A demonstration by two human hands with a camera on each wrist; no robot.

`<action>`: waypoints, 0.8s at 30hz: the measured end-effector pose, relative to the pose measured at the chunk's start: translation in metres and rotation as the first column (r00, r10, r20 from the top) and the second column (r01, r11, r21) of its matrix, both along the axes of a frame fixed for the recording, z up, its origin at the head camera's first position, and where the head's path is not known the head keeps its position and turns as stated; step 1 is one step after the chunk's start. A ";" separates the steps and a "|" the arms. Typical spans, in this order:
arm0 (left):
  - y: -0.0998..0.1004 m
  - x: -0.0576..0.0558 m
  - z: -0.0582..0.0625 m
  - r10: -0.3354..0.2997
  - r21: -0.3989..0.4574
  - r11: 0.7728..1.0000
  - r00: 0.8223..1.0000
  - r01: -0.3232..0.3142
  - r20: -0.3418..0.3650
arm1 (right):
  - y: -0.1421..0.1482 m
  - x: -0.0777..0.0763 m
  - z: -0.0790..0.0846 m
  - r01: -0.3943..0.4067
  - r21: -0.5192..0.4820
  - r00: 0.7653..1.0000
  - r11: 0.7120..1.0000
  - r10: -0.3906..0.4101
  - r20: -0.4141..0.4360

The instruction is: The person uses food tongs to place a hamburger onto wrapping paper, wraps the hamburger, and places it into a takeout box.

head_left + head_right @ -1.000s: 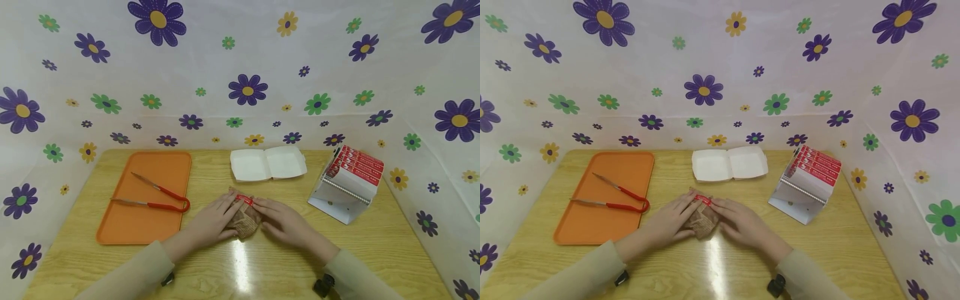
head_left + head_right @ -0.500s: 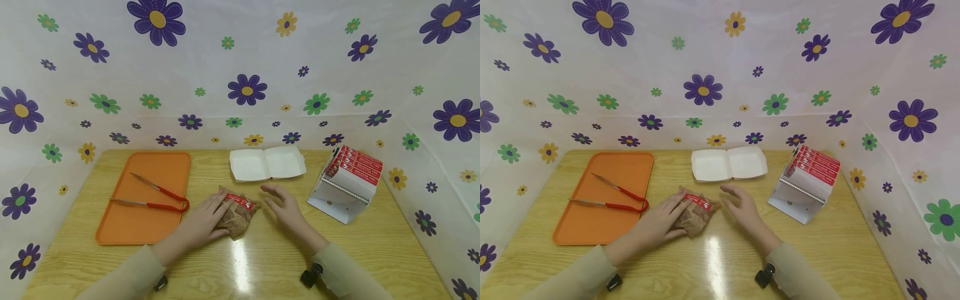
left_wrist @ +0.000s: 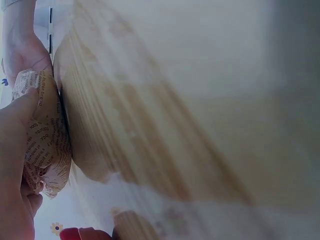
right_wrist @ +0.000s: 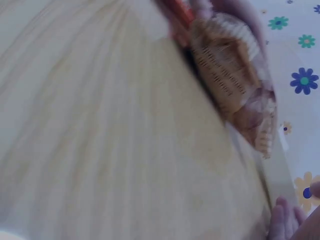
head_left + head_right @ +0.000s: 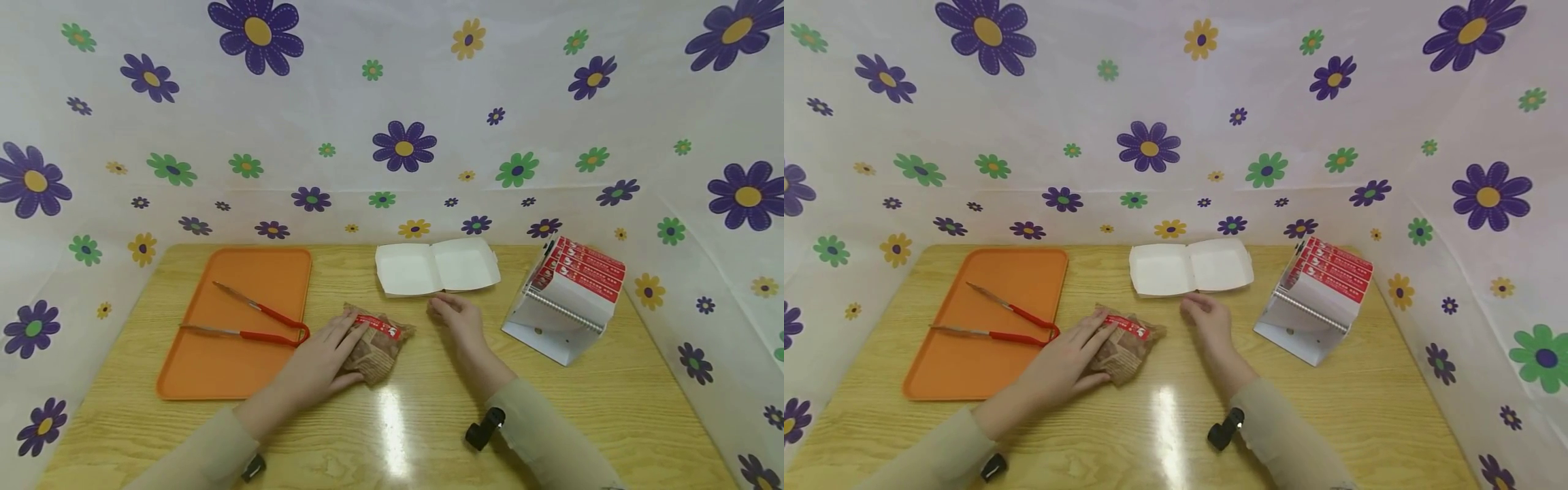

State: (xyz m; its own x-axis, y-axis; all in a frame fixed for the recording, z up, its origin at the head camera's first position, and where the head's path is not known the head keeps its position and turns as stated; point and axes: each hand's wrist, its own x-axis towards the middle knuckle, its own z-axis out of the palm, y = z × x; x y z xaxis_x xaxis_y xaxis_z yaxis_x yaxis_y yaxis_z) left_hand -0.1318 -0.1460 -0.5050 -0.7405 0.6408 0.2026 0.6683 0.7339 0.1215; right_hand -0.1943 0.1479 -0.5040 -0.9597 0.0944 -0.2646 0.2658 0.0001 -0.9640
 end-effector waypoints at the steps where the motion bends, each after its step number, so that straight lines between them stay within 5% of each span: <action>1: -0.001 0.000 0.000 0.004 0.001 1.000 1.000 -0.004 -0.001 | -0.001 -0.001 0.001 0.020 -0.030 0.999 0.999 -0.020 0.029; 7: -0.006 0.001 -0.001 0.015 0.009 1.000 1.000 -0.015 -0.014 | -0.008 -0.007 0.009 0.092 -0.182 0.980 0.979 -0.057 0.188; 14: -0.010 0.001 -0.001 0.023 0.008 1.000 1.000 -0.023 -0.001 | -0.013 -0.014 0.013 0.182 -0.235 0.946 0.955 -0.104 0.307; 24: -0.017 0.002 -0.002 0.031 0.014 0.999 0.999 -0.031 0.009 | -0.016 -0.022 0.011 0.280 -0.247 0.922 0.928 -0.188 0.340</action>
